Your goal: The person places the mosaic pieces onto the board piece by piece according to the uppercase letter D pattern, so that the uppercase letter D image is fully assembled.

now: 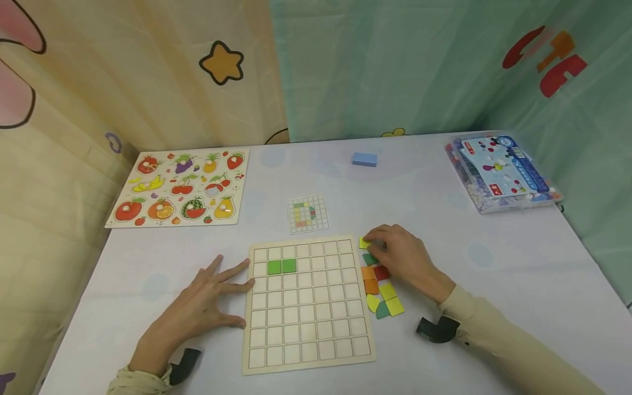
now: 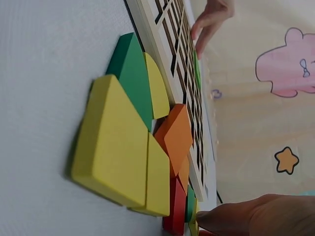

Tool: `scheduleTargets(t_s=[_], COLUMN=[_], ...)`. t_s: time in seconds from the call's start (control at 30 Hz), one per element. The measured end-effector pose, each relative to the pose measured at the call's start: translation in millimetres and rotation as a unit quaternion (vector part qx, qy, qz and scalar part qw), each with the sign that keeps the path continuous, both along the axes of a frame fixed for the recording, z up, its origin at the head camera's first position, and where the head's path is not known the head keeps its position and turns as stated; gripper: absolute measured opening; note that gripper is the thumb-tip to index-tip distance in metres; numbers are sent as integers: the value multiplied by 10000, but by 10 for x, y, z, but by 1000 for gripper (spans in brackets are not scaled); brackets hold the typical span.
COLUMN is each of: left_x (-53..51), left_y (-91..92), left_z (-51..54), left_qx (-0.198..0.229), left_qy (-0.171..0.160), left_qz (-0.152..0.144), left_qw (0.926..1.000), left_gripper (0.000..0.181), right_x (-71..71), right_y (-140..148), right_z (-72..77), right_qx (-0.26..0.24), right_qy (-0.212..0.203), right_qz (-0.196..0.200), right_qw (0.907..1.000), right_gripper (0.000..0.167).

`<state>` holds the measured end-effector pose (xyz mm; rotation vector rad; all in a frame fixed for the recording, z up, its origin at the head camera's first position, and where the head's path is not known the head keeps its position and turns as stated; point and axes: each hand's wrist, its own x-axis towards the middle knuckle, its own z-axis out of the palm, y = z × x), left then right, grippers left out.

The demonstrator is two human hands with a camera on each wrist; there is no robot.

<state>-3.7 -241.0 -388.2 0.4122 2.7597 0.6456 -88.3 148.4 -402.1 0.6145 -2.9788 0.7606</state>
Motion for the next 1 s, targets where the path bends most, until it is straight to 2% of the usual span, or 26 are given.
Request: scheduleTargets(t_s=[0.3, 0.53, 0.77, 1.0], left_x=[3, -6, -8, -1], left_y=[1, 12, 8, 8], left_z=[11, 11, 11, 5], left_qx=[43, -81, -102, -36], left_qy=[-3, 31, 26, 34], left_qz=[-2, -3, -5, -15], left_qw=[10000, 10000, 9999, 10000], left_gripper=[80, 80, 80, 80], right_x=[-35, -3, 44, 76], right_y=[36, 27, -78, -311], right_z=[-5, 22, 37, 39], right_qx=[-12, -160, -458, -632], right_qy=[-41, 12, 132, 23], right_qz=[-47, -58, 268, 546], right_qw=[10000, 9999, 9985, 9965], right_gripper=[19, 18, 20, 19])
